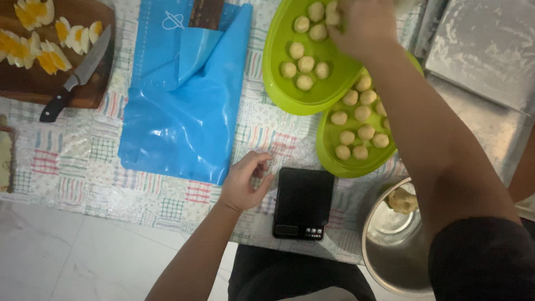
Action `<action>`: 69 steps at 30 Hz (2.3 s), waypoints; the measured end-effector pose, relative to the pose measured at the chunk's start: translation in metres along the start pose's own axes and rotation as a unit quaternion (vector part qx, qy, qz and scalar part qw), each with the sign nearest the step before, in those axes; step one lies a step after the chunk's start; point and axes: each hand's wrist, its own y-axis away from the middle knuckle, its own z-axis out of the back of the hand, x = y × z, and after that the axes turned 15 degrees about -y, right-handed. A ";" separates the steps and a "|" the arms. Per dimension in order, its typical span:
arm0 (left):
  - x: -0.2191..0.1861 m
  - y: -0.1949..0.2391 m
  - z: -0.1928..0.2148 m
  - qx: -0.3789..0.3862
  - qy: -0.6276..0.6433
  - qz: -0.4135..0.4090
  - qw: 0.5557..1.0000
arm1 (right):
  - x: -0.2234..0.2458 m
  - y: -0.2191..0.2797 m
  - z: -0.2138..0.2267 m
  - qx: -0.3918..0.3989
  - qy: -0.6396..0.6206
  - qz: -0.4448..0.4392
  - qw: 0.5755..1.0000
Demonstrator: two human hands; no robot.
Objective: The person portions dough into small, uniform balls using a digital scale for precision. They weigh each piece, roll it into a sphere between their palms, and place it into green trays. The process is repeated continuously with dough from a metal bowl.
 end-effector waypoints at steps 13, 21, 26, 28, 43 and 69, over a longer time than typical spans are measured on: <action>-0.001 -0.001 0.001 0.010 0.022 0.009 1.000 | -0.005 0.004 0.004 0.001 0.075 0.023 0.997; -0.002 0.000 0.002 0.018 0.004 0.018 1.000 | 0.010 0.039 0.036 0.008 -0.227 0.048 0.973; -0.003 -0.002 0.003 0.015 0.013 0.010 1.000 | 0.022 0.043 0.027 0.037 -0.146 0.121 0.981; -0.003 0.000 0.003 0.017 0.020 0.018 0.999 | 0.021 0.042 0.019 0.045 -0.127 0.105 0.985; -0.001 0.003 -0.001 0.016 0.004 0.027 1.000 | 0.020 0.119 0.081 -0.096 -0.235 0.082 0.964; -0.214 0.034 -0.083 0.019 0.026 -0.101 0.994 | 0.087 0.430 0.104 -0.116 -0.545 -0.214 0.802</action>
